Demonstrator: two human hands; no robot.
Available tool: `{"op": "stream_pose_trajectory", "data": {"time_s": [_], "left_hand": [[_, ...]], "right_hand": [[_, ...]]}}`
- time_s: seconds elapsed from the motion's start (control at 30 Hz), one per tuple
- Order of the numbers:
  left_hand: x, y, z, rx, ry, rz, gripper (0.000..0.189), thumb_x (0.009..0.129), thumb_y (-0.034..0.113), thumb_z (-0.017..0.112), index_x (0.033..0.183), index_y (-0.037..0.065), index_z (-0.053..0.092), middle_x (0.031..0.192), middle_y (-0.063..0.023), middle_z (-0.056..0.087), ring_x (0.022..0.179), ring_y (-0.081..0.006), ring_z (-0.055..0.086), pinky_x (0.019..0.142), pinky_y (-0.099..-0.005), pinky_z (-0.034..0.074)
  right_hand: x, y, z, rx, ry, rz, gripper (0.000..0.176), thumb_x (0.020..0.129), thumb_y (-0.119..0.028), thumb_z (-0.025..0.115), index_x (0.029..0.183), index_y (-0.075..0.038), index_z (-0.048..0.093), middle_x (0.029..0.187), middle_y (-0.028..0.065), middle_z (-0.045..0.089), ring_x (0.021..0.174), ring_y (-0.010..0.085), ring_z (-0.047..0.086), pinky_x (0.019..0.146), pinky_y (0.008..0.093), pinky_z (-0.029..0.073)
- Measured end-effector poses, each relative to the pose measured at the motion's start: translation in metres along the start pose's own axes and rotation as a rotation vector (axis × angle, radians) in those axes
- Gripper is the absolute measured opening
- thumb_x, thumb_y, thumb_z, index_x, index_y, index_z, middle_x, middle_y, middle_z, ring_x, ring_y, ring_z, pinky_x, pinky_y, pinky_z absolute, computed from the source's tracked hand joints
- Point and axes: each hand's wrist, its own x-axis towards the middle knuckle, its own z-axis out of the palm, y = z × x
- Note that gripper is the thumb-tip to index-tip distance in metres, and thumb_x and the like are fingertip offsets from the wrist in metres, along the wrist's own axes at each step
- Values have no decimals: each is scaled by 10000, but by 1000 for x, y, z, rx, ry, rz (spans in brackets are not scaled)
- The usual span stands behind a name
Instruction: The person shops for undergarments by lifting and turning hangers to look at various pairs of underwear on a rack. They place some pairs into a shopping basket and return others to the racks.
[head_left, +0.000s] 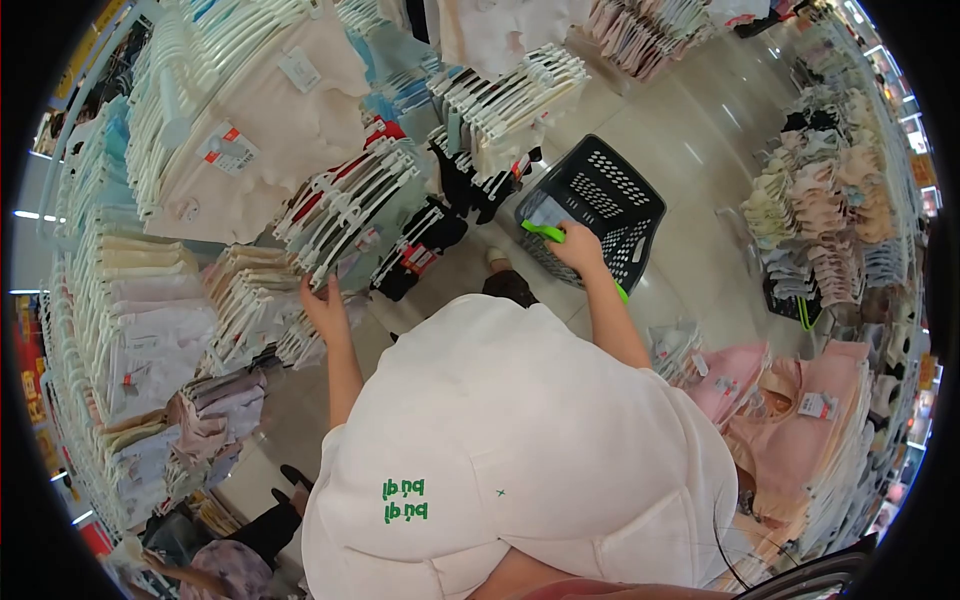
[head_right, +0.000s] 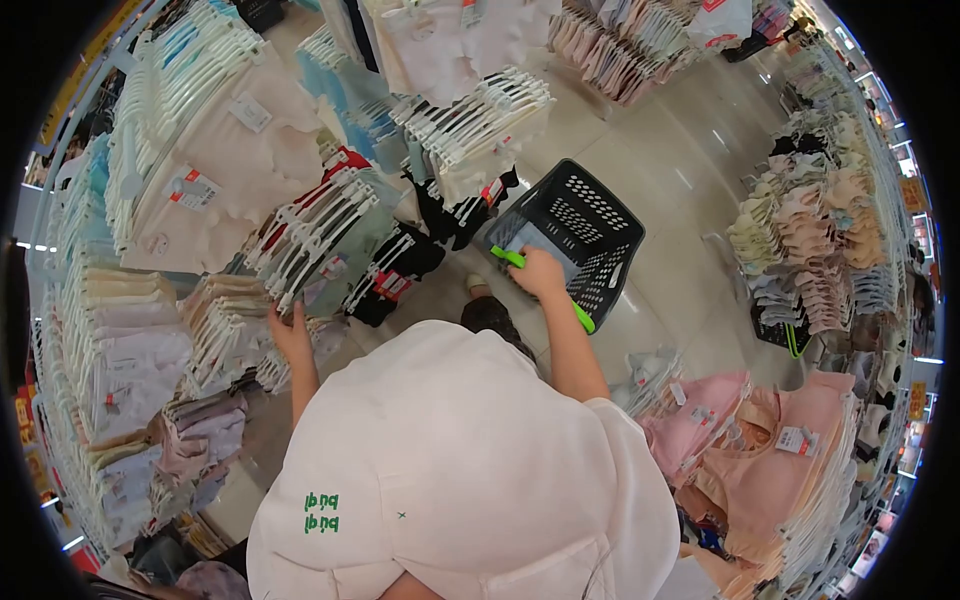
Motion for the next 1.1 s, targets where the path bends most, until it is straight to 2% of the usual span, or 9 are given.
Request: {"op": "stream_pose_trajectory", "data": {"time_s": [0.13, 0.27, 0.37, 0.43, 0.5, 0.63, 0.9, 0.97, 1.1], "left_hand": [[-12, 37, -13, 412, 215, 196, 517, 812, 190, 650, 1225, -16, 418, 1154, -187, 449, 920, -286, 536, 804, -375, 447], [-27, 67, -22, 358, 325, 372, 470, 794, 125, 644, 1196, -16, 444, 1158, -195, 424, 954, -296, 515, 808, -378, 439], [-38, 91, -12, 330, 212, 565, 436, 776, 53, 612, 1179, -8, 460, 1115, -174, 446, 853, -253, 496, 791, -337, 412], [-37, 111, 6, 125, -163, 576, 426, 767, 38, 603, 1170, -2, 469, 1021, -145, 502, 817, -248, 501, 779, -339, 417], [-31, 142, 34, 63, -264, 585, 428, 764, 18, 593, 1174, 4, 472, 970, -126, 533, 819, -245, 516, 779, -330, 425], [-1, 193, 94, -74, -404, 547, 471, 765, 7, 586, 1212, -5, 440, 1105, -161, 523, 995, -259, 533, 857, -344, 430], [90, 178, 246, 161, -406, 483, 454, 751, 44, 598, 1178, -2, 451, 1136, -210, 506, 1038, -337, 528, 839, -388, 446], [101, 181, 259, 283, -536, 422, 327, 736, 49, 620, 1050, 0, 539, 1035, -184, 586, 973, -305, 576, 802, -367, 467], [105, 173, 275, 274, -424, 498, 227, 733, 57, 620, 952, 18, 576, 894, -162, 630, 855, -316, 612, 721, -376, 481]], "right_hand": [[10, 14, -2, 130, 11, -145, 433, 695, -382, 673, 960, -42, 636, 892, 184, 629, 855, 330, 603, 759, 395, 479], [16, 17, -2, 261, -57, -128, 477, 706, -414, 683, 996, -40, 627, 952, 184, 591, 883, 310, 585, 786, 364, 464], [21, 18, 0, 248, -70, -148, 466, 726, -417, 672, 997, -40, 627, 986, 181, 574, 913, 305, 577, 802, 362, 459], [27, 18, 3, 242, -85, -160, 456, 741, -416, 659, 998, -41, 627, 1003, 180, 567, 935, 305, 573, 810, 365, 456], [32, 18, 11, 212, -78, -163, 437, 768, -413, 634, 997, -41, 626, 1007, 177, 571, 946, 313, 572, 814, 372, 456], [32, 13, 14, 108, -83, -133, 429, 785, -414, 616, 997, -42, 624, 1028, 173, 572, 960, 324, 567, 820, 378, 455], [39, 23, 16, 270, -136, -164, 447, 770, -430, 632, 975, -33, 627, 999, 184, 597, 955, 321, 565, 825, 373, 451], [42, 24, 16, 290, -158, -143, 451, 765, -428, 640, 974, -29, 631, 993, 184, 604, 957, 318, 563, 829, 370, 448], [46, 31, 22, 375, -185, -166, 476, 747, -432, 661, 977, -15, 639, 994, 179, 618, 960, 303, 560, 834, 360, 440]]}}
